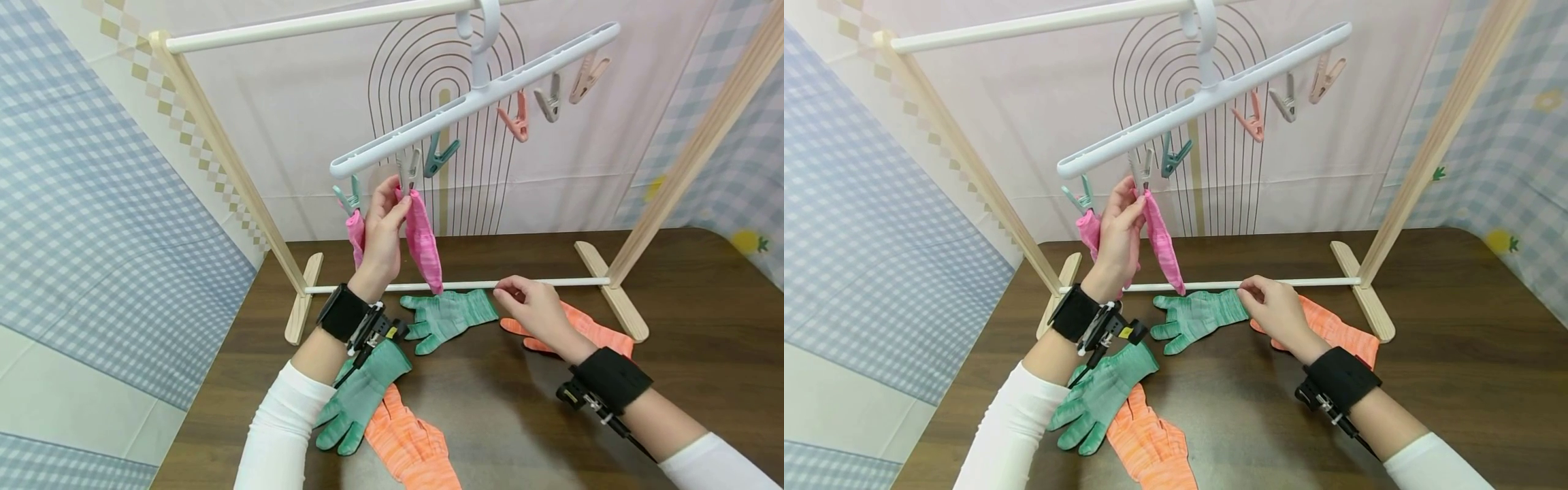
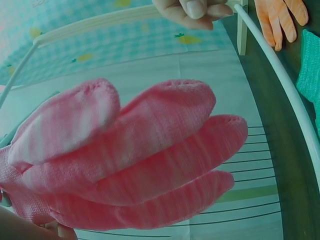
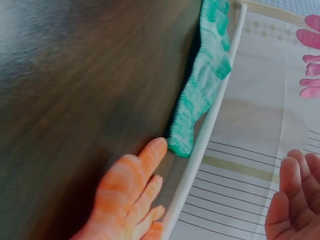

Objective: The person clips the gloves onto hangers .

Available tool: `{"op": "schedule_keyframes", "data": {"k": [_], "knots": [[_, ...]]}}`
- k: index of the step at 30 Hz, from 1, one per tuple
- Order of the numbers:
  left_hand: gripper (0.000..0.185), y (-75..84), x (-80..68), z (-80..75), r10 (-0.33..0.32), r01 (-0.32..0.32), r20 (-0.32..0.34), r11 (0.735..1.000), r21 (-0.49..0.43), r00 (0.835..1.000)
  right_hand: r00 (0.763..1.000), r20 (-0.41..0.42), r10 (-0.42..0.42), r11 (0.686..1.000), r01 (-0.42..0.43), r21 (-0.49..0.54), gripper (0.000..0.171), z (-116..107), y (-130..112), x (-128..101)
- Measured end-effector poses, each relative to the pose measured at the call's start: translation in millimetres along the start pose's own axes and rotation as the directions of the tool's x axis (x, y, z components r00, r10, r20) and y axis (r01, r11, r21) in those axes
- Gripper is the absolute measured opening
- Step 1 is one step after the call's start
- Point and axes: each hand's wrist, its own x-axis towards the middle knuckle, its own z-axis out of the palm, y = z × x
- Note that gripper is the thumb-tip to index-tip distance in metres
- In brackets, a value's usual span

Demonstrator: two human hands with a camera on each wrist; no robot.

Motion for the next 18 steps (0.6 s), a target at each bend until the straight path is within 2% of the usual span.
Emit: {"op": "schedule_keyframes", "data": {"k": [6, 18], "knots": [[0.044, -2.0, -1.2, -3.1, -0.017, 0.018, -0.015, 1.0, 0.009, 1.0, 1.0, 0.015, 0.001, 1.0, -0.001, -0.026, 0.016, -0.3, 6.7, -4.2], [0.044, -6.0, -2.0, -9.7, -0.018, 0.018, -0.008, 1.0, 0.014, 1.0, 0.995, 0.066, 0.076, 0.996, -0.073, -0.052, 0.017, -2.0, 21.4, -10.7]]}}
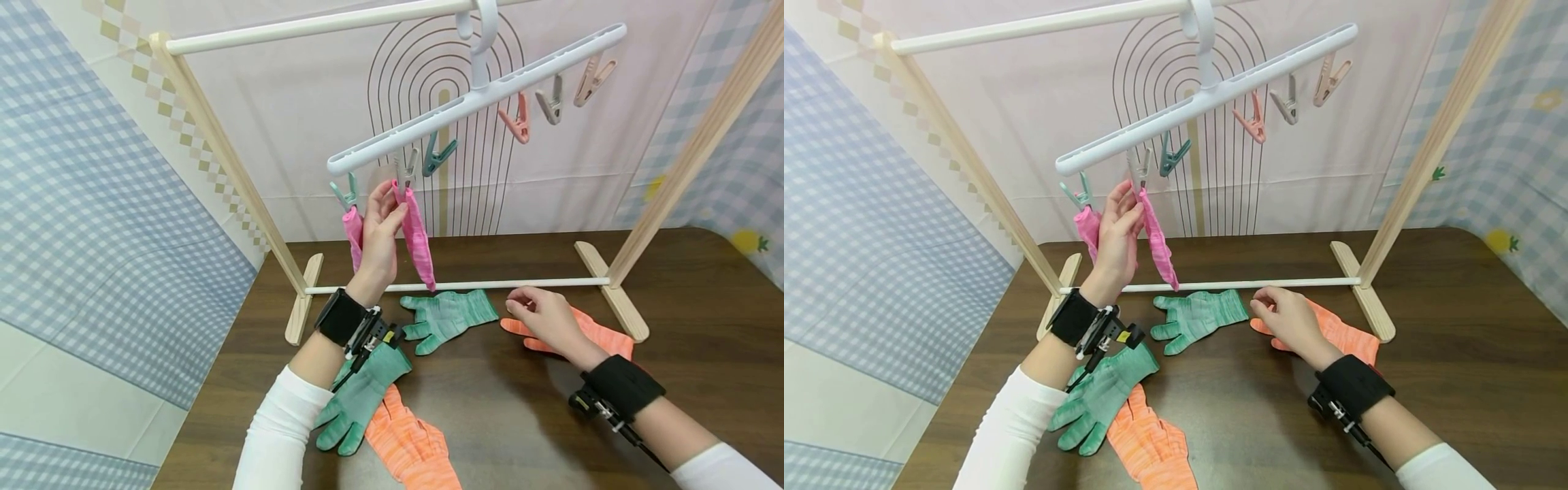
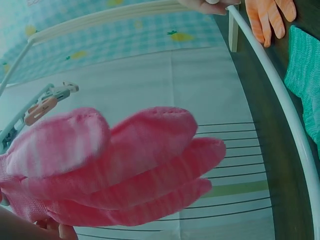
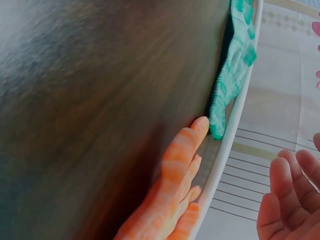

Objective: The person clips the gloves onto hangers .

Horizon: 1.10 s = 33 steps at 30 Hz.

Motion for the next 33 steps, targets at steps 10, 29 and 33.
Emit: {"op": "schedule_keyframes", "data": {"k": [10, 29, 33], "knots": [[0.043, -6.4, -3.2, -6.0, -0.008, 0.008, -0.008, 0.999, 0.033, 1.0, 1.0, -0.001, 0.028, 0.997, -0.028, -0.077, 0.02, -2.5, 10.1, -2.7], [0.036, -34.1, -7.7, -22.3, -0.073, 0.081, -0.071, 0.991, 0.103, 0.995, 0.998, 0.042, 0.046, 0.987, -0.039, -0.157, 0.018, -8.1, 26.7, -11.2], [0.036, -36.9, -11.7, -24.9, -0.063, 0.07, -0.058, 0.99, 0.122, 0.996, 0.997, 0.041, 0.06, 0.986, -0.053, -0.158, 0.018, -9.6, 30.6, -13.6]]}}
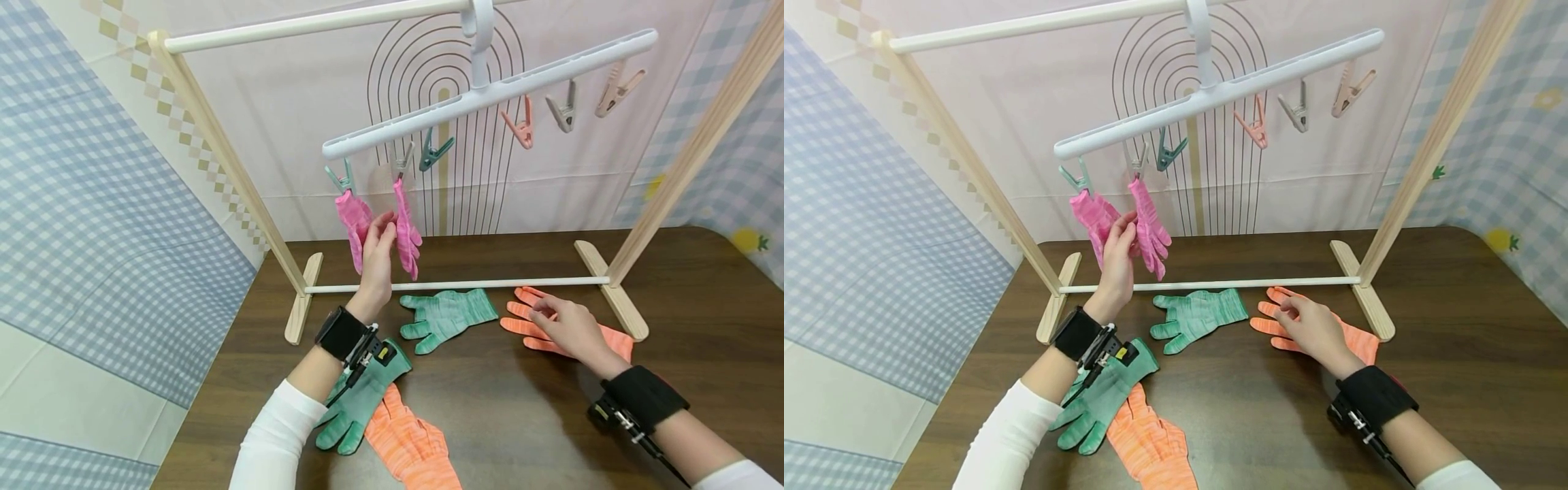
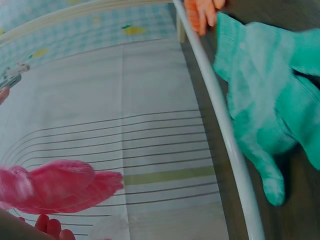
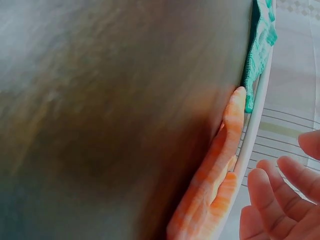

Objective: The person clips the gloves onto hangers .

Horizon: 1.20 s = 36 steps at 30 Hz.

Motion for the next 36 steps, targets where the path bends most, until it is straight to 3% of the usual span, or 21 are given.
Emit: {"op": "schedule_keyframes", "data": {"k": [7, 14, 21, 27, 36], "knots": [[0.035, -3.9, -7.6, -4.3, 0.119, -0.12, 0.036, 0.991, 0.052, 0.992, 0.998, 0.05, 0.045, 0.998, -0.047, 0.032, 0.018, -1.7, 7.5, -1.0], [0.036, -2.5, -12.8, -5.0, 0.263, -0.27, 0.077, 0.958, 0.099, 0.962, 0.996, 0.046, 0.075, 0.997, -0.076, 0.003, 0.022, -4.3, 10.4, -4.0], [0.036, 13.0, -24.7, 1.8, 0.322, -0.335, 0.107, 0.931, 0.145, 0.941, 0.996, 0.027, 0.086, 0.996, -0.086, -0.003, 0.026, -7.3, 12.5, -6.2], [0.038, 28.2, -35.9, 10.5, 0.363, -0.381, 0.117, 0.889, 0.254, 0.924, 0.997, 0.012, 0.08, 0.997, -0.08, -0.022, 0.024, -7.9, 16.5, -7.6], [0.038, 36.8, -37.1, 15.9, 0.393, -0.418, 0.141, 0.862, 0.288, 0.909, 0.994, 0.041, 0.102, 0.995, -0.102, -0.018, 0.025, -10.3, 17.5, -10.0]]}}
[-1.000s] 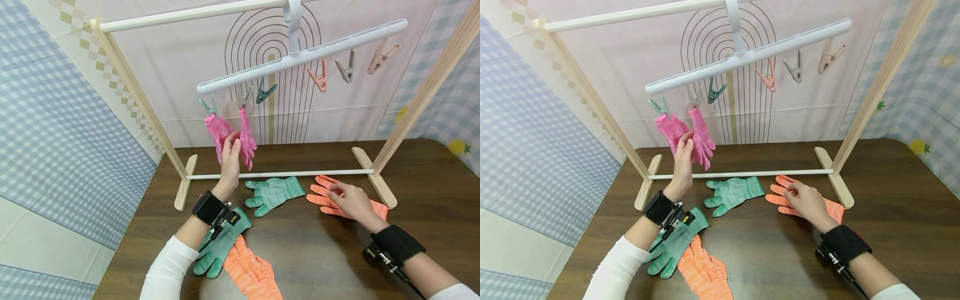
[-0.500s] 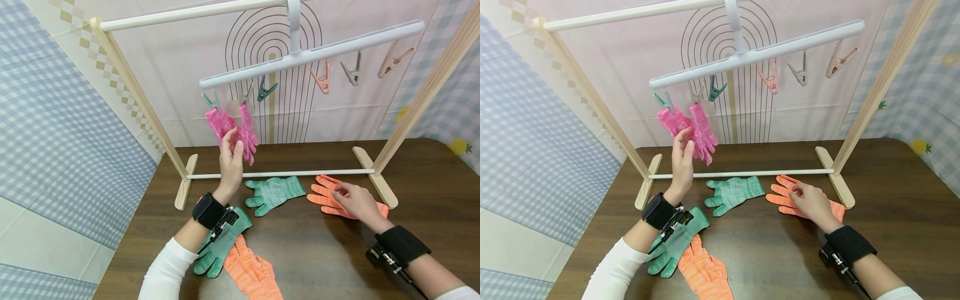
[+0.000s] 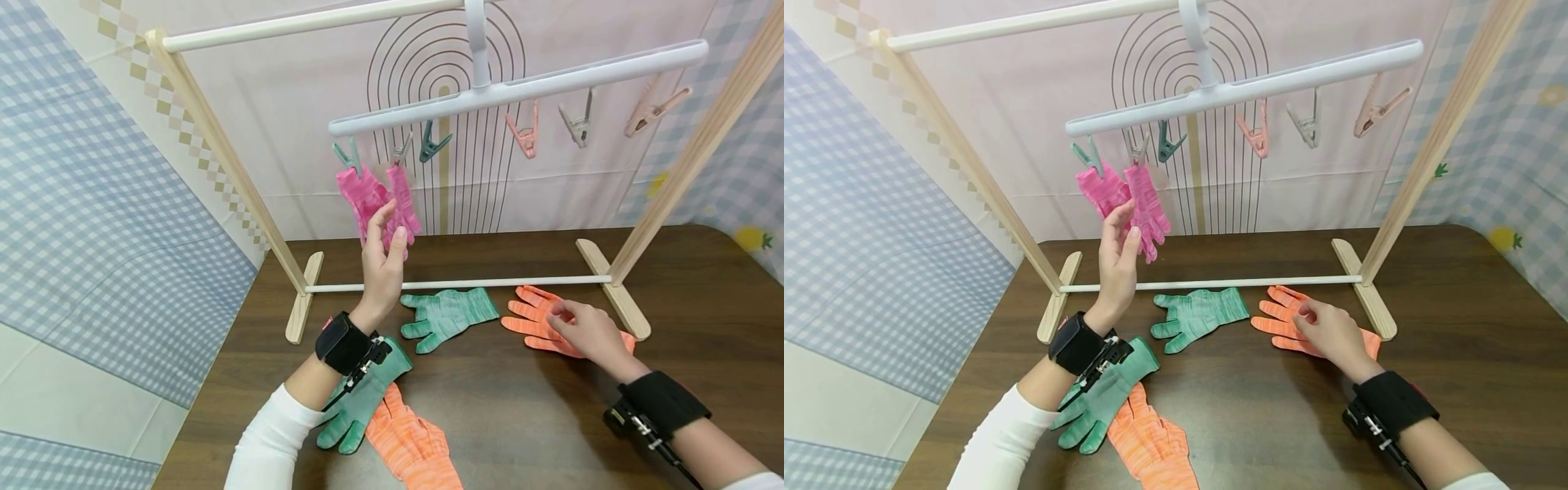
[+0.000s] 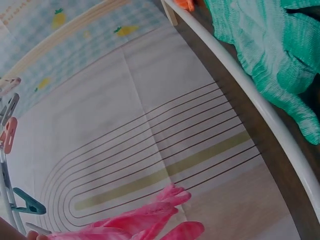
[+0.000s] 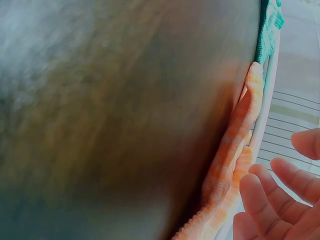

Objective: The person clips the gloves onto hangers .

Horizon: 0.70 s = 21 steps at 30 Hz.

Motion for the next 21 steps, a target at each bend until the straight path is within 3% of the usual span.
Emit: {"op": "schedule_keyframes", "data": {"k": [21], "knots": [[0.04, 0.3, 15.5, 4.8, -0.026, 0.026, 0.03, 1.0, 0.01, 0.999, 0.999, 0.044, 0.023, 1.0, -0.023, 0.005, 0.025, 0.4, 8.8, -2.8]]}}
